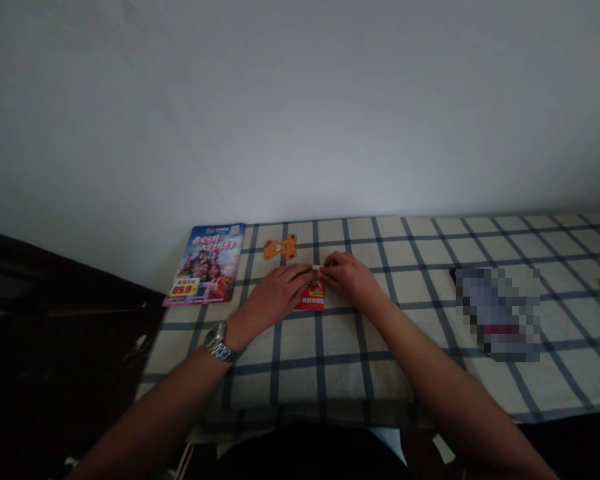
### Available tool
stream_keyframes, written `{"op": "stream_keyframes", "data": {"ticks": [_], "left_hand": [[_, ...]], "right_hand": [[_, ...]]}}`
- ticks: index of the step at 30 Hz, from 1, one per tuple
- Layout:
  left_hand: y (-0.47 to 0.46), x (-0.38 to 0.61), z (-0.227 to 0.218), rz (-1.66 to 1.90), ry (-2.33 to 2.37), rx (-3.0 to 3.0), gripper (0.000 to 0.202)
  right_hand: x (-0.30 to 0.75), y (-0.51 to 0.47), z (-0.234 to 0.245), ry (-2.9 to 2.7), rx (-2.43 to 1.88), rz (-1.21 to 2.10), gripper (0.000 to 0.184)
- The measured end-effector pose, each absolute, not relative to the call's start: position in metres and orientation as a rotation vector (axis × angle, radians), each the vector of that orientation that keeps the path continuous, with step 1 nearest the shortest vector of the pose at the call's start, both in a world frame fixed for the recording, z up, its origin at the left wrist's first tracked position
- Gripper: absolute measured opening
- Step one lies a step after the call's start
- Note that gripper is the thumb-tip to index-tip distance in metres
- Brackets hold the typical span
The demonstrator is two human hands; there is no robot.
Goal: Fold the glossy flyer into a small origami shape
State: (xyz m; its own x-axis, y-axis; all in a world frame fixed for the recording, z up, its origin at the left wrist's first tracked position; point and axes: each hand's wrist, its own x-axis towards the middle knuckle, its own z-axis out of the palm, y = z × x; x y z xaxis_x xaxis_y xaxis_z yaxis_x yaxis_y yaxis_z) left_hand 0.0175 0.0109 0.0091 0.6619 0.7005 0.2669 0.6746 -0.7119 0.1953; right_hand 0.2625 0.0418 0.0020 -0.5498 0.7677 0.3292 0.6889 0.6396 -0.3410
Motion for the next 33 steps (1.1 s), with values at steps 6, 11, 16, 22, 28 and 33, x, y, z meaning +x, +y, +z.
{"op": "stream_keyframes", "data": {"ticks": [6, 11, 16, 22, 28, 33], "left_hand": [[0.009, 0.018, 0.015, 0.442, 1.153, 2.869, 0.039], [0.009, 0.018, 0.013, 0.456, 1.138, 2.844, 0.042], [0.010, 0.018, 0.009, 0.506, 1.094, 2.823, 0.044], [0.011, 0.018, 0.004, 0.493, 1.101, 2.852, 0.039], [0.011, 0.017, 0.002, 0.445, 1.110, 2.876, 0.039], [0.011, 0.016, 0.004, 0.454, 1.112, 2.848, 0.037]], "right_hand": [[0.264, 0.044, -0.002, -2.379, -1.127, 0.270, 0.017], [0.263, 0.043, 0.001, -2.347, -1.131, 0.289, 0.014], [0.264, 0.043, 0.003, -2.348, -1.121, 0.291, 0.011], [0.264, 0.044, 0.000, -2.344, -1.140, 0.301, 0.013], [0.264, 0.045, -0.001, -2.344, -1.161, 0.297, 0.012], [0.262, 0.042, 0.002, -2.334, -1.159, 0.284, 0.010]]}}
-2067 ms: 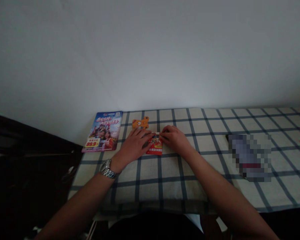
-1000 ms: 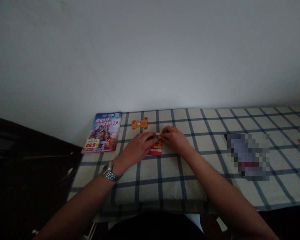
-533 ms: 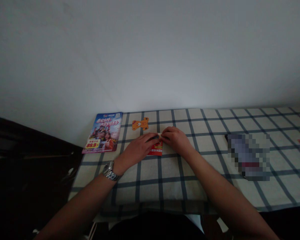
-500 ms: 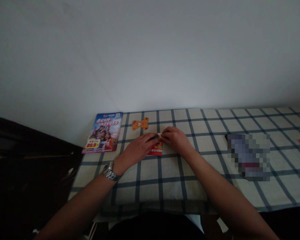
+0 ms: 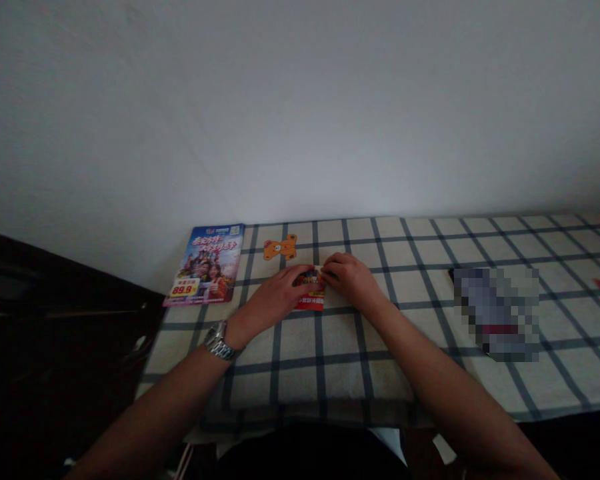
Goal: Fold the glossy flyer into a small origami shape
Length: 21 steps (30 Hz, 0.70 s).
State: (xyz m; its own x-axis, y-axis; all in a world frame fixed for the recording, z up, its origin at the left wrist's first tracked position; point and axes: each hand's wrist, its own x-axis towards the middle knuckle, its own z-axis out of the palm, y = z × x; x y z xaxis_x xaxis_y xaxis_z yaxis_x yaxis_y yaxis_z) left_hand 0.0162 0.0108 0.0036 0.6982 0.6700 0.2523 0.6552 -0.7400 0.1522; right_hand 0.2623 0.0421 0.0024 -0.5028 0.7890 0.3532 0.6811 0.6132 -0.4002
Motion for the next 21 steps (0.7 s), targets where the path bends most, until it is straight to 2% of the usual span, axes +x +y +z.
{"op": "stream_keyframes", "data": {"ticks": [21], "left_hand": [[0.0117, 0.0158, 0.0005, 0.434, 1.109, 2.839, 0.038]], "right_hand": [[0.2544, 0.0419, 0.0036, -2.290, -1.287, 0.185, 0.011]]}}
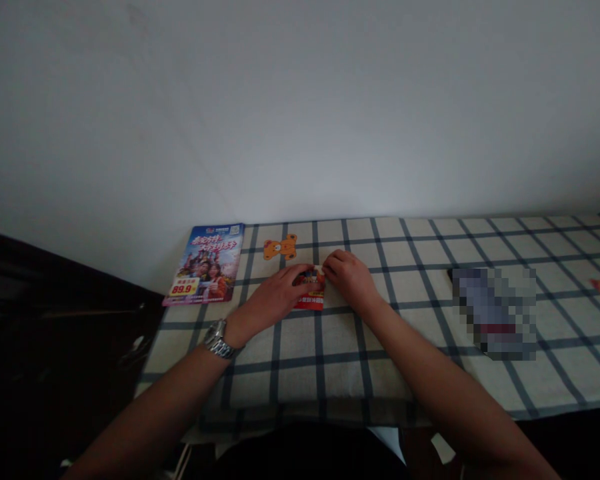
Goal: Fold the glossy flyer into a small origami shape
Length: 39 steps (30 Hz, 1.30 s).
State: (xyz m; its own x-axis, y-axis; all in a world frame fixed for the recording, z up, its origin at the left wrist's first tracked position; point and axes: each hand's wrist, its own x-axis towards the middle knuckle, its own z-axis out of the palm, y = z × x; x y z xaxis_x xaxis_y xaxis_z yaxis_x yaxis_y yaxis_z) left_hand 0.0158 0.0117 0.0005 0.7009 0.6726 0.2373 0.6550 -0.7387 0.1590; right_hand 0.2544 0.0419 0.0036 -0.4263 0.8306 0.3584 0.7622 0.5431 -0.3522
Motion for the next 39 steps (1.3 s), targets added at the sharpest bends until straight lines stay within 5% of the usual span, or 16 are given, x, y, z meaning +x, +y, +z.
{"op": "stream_keyframes", "data": {"ticks": [39], "left_hand": [[0.0116, 0.0163, 0.0056, 0.409, 1.119, 2.861, 0.040]], "right_hand": [[0.2491, 0.0489, -0.0016, -2.135, -1.398, 0.233, 0.014]]}}
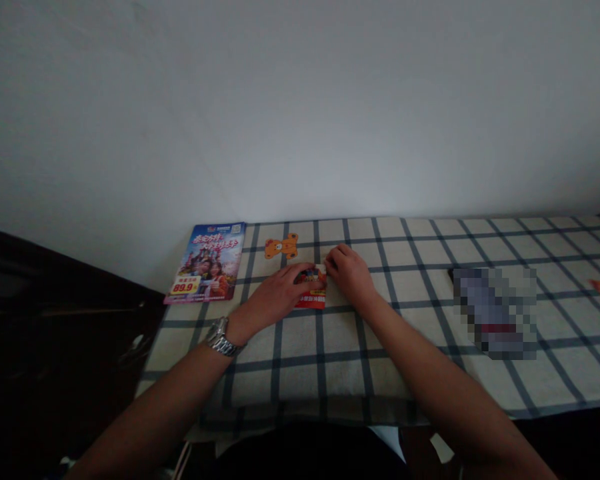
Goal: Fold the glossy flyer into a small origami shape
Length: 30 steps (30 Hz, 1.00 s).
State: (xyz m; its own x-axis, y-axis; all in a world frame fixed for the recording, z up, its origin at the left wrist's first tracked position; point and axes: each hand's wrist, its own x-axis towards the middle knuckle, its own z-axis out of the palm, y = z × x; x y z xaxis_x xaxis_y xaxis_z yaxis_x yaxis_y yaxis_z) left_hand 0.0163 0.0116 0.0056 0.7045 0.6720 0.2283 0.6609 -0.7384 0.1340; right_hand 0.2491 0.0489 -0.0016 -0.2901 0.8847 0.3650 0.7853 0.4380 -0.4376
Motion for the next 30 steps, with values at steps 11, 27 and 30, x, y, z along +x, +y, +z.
{"op": "stream_keyframes", "data": {"ticks": [11, 27, 30], "left_hand": [[0.016, 0.012, 0.008, 0.491, 1.094, 2.807, 0.048], [0.019, 0.010, 0.009, 0.605, 1.196, 2.670, 0.043], [0.020, 0.011, 0.009, 0.624, 1.196, 2.648, 0.043]], "right_hand": [[0.257, 0.049, -0.002, -2.114, -1.315, 0.342, 0.009], [0.251, 0.047, -0.005, -2.209, -1.232, 0.323, 0.008], [0.250, 0.046, -0.003, -2.213, -1.233, 0.331, 0.007]]}}
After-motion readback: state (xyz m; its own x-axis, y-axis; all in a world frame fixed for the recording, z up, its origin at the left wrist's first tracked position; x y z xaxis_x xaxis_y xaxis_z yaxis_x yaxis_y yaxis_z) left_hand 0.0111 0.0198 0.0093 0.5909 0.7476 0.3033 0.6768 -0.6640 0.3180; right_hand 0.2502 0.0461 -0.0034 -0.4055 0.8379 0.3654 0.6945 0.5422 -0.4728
